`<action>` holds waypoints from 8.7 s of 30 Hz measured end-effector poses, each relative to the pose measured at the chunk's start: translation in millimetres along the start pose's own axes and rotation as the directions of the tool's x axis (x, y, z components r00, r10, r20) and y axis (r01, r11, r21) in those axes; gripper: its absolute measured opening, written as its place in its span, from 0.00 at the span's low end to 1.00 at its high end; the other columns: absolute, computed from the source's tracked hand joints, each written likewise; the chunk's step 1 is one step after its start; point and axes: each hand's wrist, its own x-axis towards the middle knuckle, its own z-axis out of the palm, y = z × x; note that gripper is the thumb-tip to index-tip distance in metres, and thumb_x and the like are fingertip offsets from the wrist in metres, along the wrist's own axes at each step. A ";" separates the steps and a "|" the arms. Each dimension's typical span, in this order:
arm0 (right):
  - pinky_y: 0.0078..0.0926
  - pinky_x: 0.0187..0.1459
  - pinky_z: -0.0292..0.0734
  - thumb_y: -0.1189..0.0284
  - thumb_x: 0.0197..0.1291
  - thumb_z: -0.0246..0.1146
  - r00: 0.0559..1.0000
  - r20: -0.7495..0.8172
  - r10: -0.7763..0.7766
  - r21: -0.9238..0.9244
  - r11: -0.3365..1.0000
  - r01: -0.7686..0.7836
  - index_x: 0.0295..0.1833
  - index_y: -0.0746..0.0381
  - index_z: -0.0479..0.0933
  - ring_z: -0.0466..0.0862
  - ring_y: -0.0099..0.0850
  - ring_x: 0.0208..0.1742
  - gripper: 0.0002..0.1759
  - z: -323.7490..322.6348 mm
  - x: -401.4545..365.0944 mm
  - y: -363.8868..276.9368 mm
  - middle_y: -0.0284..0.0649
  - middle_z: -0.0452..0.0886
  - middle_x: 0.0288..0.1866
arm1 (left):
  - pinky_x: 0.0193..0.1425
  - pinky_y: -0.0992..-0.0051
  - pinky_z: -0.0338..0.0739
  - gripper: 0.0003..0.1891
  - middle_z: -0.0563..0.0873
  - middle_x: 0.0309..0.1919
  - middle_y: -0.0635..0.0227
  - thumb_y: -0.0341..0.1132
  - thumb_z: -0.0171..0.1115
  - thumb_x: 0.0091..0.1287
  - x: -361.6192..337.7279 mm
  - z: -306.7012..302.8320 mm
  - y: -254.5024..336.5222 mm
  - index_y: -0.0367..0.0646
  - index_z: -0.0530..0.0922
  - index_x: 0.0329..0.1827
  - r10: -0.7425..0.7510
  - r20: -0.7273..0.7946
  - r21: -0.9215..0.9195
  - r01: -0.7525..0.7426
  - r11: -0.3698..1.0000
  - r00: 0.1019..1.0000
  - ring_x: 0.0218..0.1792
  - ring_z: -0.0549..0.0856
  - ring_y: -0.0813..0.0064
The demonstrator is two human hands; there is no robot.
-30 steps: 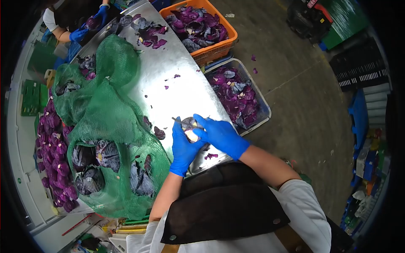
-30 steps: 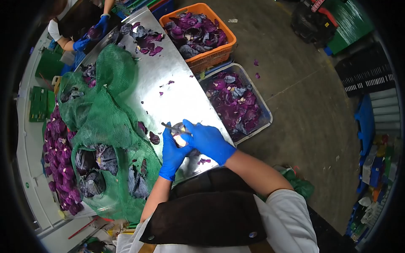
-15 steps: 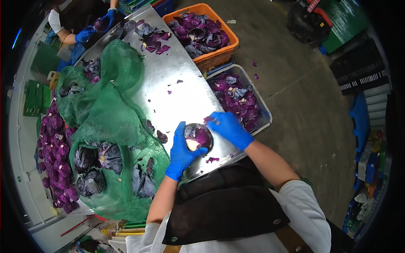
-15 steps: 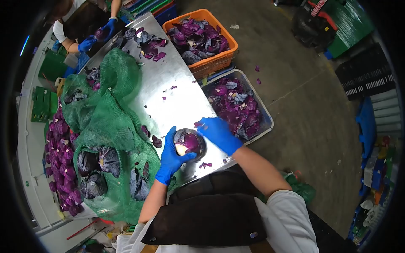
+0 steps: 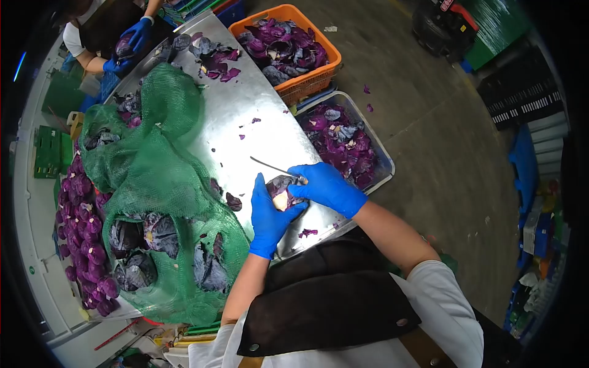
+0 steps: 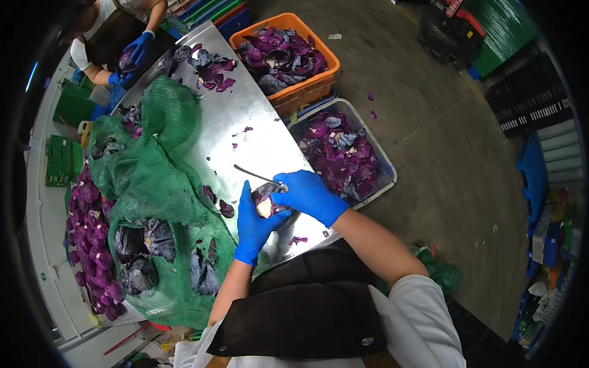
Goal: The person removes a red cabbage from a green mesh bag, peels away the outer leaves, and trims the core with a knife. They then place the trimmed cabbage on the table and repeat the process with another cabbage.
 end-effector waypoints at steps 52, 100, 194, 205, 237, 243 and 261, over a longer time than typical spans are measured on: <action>0.32 0.27 0.79 0.66 0.58 0.64 0.981 -0.102 0.163 0.024 0.987 -0.161 0.62 0.70 0.77 0.84 0.32 0.21 0.28 67.6 -23.4 24.5 0.46 0.82 0.22 | 0.73 0.58 0.68 0.61 0.71 0.67 0.41 0.61 0.82 0.44 -10.4 -4.3 -18.1 0.27 0.61 0.73 0.102 -0.133 0.099 -0.089 0.991 0.986 0.68 0.73 0.47; 0.29 0.49 0.81 0.55 0.58 0.74 0.990 0.104 0.099 0.278 0.953 -0.125 0.56 0.66 0.83 0.87 0.31 0.47 0.29 36.1 -24.1 17.8 0.48 0.88 0.45 | 0.79 0.53 0.57 0.64 0.60 0.74 0.39 0.56 0.85 0.41 -52.2 6.2 -26.8 0.39 0.56 0.78 0.234 -0.125 -0.007 -0.237 0.972 0.964 0.78 0.58 0.43; 0.31 0.47 0.80 0.65 0.57 0.72 0.925 -0.007 -0.381 0.073 0.922 0.380 0.58 0.54 0.79 0.85 0.37 0.44 0.22 31.0 -7.8 4.3 0.37 0.81 0.53 | 0.80 0.62 0.56 0.62 0.64 0.72 0.54 0.41 0.86 0.44 -8.0 -17.0 -52.6 0.35 0.52 0.79 0.168 0.001 -0.389 -0.154 0.908 0.986 0.75 0.63 0.60; 0.32 0.51 0.80 0.64 0.58 0.74 0.892 0.204 0.403 0.246 0.861 -0.445 0.56 0.63 0.80 0.86 0.31 0.51 0.23 1.0 -34.3 66.2 0.41 0.84 0.54 | 0.76 0.62 0.60 0.60 0.67 0.67 0.56 0.44 0.86 0.43 -5.5 -29.9 -74.0 0.46 0.57 0.81 0.069 -0.075 -0.298 -0.089 0.950 0.995 0.68 0.68 0.58; 0.34 0.50 0.81 0.46 0.53 0.74 0.998 0.035 0.055 0.143 0.988 -0.059 0.65 0.62 0.78 0.88 0.40 0.46 0.40 29.8 -23.1 -14.2 0.53 0.86 0.49 | 0.73 0.57 0.70 0.55 0.65 0.69 0.46 0.46 0.88 0.37 -28.4 -20.9 -21.7 0.46 0.67 0.73 0.166 -0.094 0.068 -0.160 0.985 0.982 0.70 0.70 0.48; 0.42 0.41 0.80 0.49 0.53 0.69 0.982 0.164 0.093 -0.031 0.996 -0.089 0.50 0.59 0.83 0.87 0.48 0.36 0.27 23.9 -7.8 -17.2 0.51 0.86 0.34 | 0.74 0.55 0.67 0.54 0.66 0.71 0.42 0.49 0.86 0.41 -22.5 -17.0 -29.4 0.43 0.67 0.73 0.173 -0.043 0.139 -0.165 0.976 0.984 0.73 0.68 0.45; 0.45 0.33 0.80 0.59 0.58 0.62 0.965 -0.052 -0.257 -0.295 0.927 0.231 0.34 0.57 0.80 0.86 0.47 0.29 0.13 56.8 -0.2 -2.4 0.46 0.84 0.27 | 0.70 0.54 0.71 0.53 0.68 0.70 0.45 0.51 0.85 0.41 -31.7 -14.2 -31.4 0.50 0.69 0.74 0.265 -0.091 0.114 -0.254 0.960 0.960 0.69 0.70 0.45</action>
